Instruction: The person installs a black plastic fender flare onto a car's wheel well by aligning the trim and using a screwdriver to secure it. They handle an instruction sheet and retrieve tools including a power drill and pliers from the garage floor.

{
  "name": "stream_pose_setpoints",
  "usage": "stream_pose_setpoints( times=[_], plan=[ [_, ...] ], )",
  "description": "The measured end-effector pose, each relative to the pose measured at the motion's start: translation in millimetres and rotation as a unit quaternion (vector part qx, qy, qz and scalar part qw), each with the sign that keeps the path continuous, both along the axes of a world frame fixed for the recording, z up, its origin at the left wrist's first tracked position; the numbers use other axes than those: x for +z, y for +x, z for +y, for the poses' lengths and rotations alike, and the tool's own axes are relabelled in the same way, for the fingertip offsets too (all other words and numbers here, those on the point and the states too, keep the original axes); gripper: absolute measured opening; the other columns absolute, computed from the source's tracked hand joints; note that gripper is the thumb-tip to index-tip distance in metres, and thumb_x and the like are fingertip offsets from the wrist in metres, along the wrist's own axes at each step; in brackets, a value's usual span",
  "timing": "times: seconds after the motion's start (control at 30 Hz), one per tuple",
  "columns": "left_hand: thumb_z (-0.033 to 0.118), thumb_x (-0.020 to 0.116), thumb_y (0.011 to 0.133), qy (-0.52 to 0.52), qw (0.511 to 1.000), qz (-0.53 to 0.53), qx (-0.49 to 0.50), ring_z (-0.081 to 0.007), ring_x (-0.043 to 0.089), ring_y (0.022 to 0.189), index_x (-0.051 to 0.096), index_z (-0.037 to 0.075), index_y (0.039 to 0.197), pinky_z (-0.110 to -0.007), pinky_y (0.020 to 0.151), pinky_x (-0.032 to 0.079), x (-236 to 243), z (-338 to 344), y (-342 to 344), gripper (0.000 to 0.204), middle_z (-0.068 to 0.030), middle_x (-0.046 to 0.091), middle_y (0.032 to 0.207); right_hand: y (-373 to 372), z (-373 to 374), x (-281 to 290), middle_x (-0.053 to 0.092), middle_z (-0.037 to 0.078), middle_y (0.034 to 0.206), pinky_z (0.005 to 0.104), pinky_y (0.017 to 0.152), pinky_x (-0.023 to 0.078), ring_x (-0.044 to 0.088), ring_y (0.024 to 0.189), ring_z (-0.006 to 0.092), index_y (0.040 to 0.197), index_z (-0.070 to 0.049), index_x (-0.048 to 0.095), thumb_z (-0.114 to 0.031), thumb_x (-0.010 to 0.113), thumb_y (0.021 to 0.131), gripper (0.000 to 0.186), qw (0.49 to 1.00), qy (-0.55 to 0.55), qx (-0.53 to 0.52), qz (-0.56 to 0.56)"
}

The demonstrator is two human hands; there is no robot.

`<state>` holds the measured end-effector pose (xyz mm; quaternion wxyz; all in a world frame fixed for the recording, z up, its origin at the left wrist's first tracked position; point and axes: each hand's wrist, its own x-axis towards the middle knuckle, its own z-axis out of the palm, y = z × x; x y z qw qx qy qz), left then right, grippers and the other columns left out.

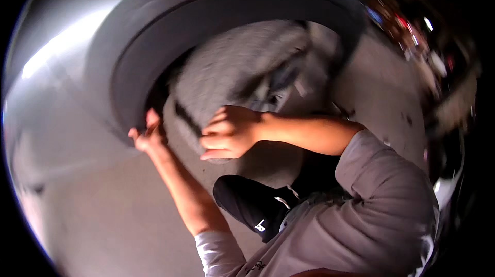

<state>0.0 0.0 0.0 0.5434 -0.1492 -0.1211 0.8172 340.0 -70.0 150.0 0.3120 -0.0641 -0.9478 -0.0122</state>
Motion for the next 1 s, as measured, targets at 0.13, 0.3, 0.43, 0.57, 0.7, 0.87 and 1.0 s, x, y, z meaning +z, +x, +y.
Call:
stream_pose_setpoints(
  times=[0.13,0.3,0.43,0.57,0.7,0.87,1.0],
  plan=[
    [0.056,0.057,0.092,-0.01,1.0,0.006,0.004,-0.0353,0.06,0.122,0.055,-0.002,0.136,-0.051,0.106,0.049,65.5,91.6,12.4,0.074,-0.0174,0.061,0.134,220.5,92.8,-0.9,0.056,0.007,0.065,0.0374,0.056,0.048,0.062,0.06,0.0255,0.077,-0.008,0.058,-0.034,0.077,0.087,0.034,0.953,-0.056,-0.267,0.134],
    [0.054,0.053,0.099,-0.134,0.99,0.03,0.017,-0.0346,0.066,0.112,0.059,-0.008,0.126,-0.05,0.097,0.055,-6.0,15.1,6.8,0.068,-0.0199,0.067,0.122,439.6,18.3,-135.7,0.067,0.013,0.092,0.0363,0.068,0.051,0.065,0.084,0.0181,0.107,-0.002,0.064,-0.04,0.08,0.086,0.047,0.626,-0.263,-0.701,0.218],
    [0.045,0.04,0.106,-0.28,0.876,0.348,0.183,-0.0333,0.067,0.102,0.061,-0.009,0.117,-0.048,0.092,0.057,41.9,-12.9,173.4,0.059,-0.0239,0.069,0.113,513.7,22.7,-215.2,0.066,0.013,0.102,0.0328,0.07,0.051,0.064,0.088,0.0176,0.122,-0.002,0.057,-0.039,0.082,0.084,0.059,0.521,-0.417,-0.637,0.387],
    [0.018,0.058,0.101,-0.2,0.449,0.679,0.545,-0.0244,0.065,0.085,0.059,-0.006,0.098,-0.037,0.083,0.051,82.6,-20.3,370.0,0.024,-0.0186,0.066,0.089,516.5,60.2,-229.8,0.064,0.011,0.105,0.0298,0.07,0.052,0.064,0.083,0.0146,0.134,-0.003,0.05,-0.024,0.085,0.083,0.065,0.501,-0.493,-0.502,0.504],
    [0.008,0.064,0.094,-0.026,0.432,0.778,0.456,-0.0256,0.064,0.093,0.059,-0.005,0.1,-0.038,0.089,0.051,83.3,-5.3,565.7,0.015,-0.018,0.064,0.099,531.2,91.4,-239.8,0.061,0.012,0.108,0.0305,0.07,0.053,0.065,0.082,0.015,0.134,-0.003,0.049,-0.019,0.089,0.078,0.071,0.593,-0.417,-0.485,0.489],
    [-0.001,0.082,0.08,0.108,0.42,0.894,0.115,-0.0216,0.06,0.111,0.057,-0.001,0.119,-0.034,0.099,0.048,58.2,60.1,724.9,0.046,-0.0123,0.059,0.124,537.4,132.8,-222.7,0.056,0.014,0.118,0.0329,0.071,0.055,0.065,0.085,0.0208,0.129,-0.001,0.052,-0.026,0.089,0.077,0.069,0.652,-0.366,-0.436,0.501],
    [-0.008,0.08,0.08,0.069,0.504,0.86,-0.039,-0.0174,0.061,0.107,0.055,0.0,0.125,-0.029,0.097,0.048,39.6,100.5,759.1,0.052,-0.0098,0.063,0.121,540.9,147.6,-224.5,0.055,0.018,0.121,0.036,0.072,0.057,0.065,0.087,0.0283,0.127,0.0,0.053,-0.029,0.085,0.081,0.063,0.66,-0.352,-0.46,0.478]
  ],
)
